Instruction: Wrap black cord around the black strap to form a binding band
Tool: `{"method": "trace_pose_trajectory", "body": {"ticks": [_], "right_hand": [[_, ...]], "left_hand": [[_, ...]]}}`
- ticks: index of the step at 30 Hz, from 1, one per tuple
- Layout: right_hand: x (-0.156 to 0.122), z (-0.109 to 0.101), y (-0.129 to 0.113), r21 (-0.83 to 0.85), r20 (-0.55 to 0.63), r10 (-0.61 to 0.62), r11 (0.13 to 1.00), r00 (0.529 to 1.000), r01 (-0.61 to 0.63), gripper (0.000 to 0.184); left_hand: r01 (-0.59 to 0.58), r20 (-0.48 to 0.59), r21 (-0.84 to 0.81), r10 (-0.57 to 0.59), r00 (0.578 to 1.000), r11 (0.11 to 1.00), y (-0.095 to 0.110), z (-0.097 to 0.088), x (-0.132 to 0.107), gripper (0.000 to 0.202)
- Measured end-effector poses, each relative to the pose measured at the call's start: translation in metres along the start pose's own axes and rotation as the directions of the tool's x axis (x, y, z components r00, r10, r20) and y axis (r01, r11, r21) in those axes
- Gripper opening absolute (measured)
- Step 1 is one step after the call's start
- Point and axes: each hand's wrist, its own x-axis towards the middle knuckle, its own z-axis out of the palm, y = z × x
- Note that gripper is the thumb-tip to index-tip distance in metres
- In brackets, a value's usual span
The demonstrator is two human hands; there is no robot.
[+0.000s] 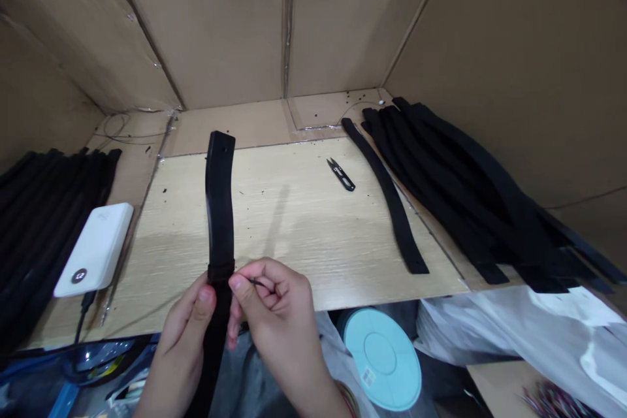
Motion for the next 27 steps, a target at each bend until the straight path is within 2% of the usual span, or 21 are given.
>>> {"method": "trace_pose_trajectory", "body": {"ticks": [7,13,19,25,27], "right_hand": [[-0.003,0.001,0.0,-0.001,-0.031,-0.004,1.0,0.999,0.004,0.03],[0.0,-0.006,0.003,0.082,0.069,-0.028,0.996,0.997,0.023,0.029],[0.003,-0.013,0.004,0.034,0.144,-0.077,0.997,0.987,0.073,0.026],[0.002,-0.016,0.005,0.087,0.19,-0.005,0.996,0.982,-0.011,0.024],[0.001,-0.016,0.007,0.105,0.174,-0.012,0.994,0.985,-0.006,0.025]], "left_hand": [[0.026,0.069,-0.072,-0.021,0.997,0.997,0.001,0.0,-0.002,0.049],[0.075,0.117,-0.128,-0.06,0.991,0.989,0.003,0.0,-0.003,0.048],[0.067,0.132,-0.115,-0.052,0.99,0.991,0.001,-0.003,-0.002,0.044],[0.118,0.135,-0.121,-0.102,0.986,0.986,0.002,0.001,-0.003,0.048],[0.126,0.12,-0.133,-0.111,0.987,0.983,0.005,0.004,-0.004,0.049]]}}
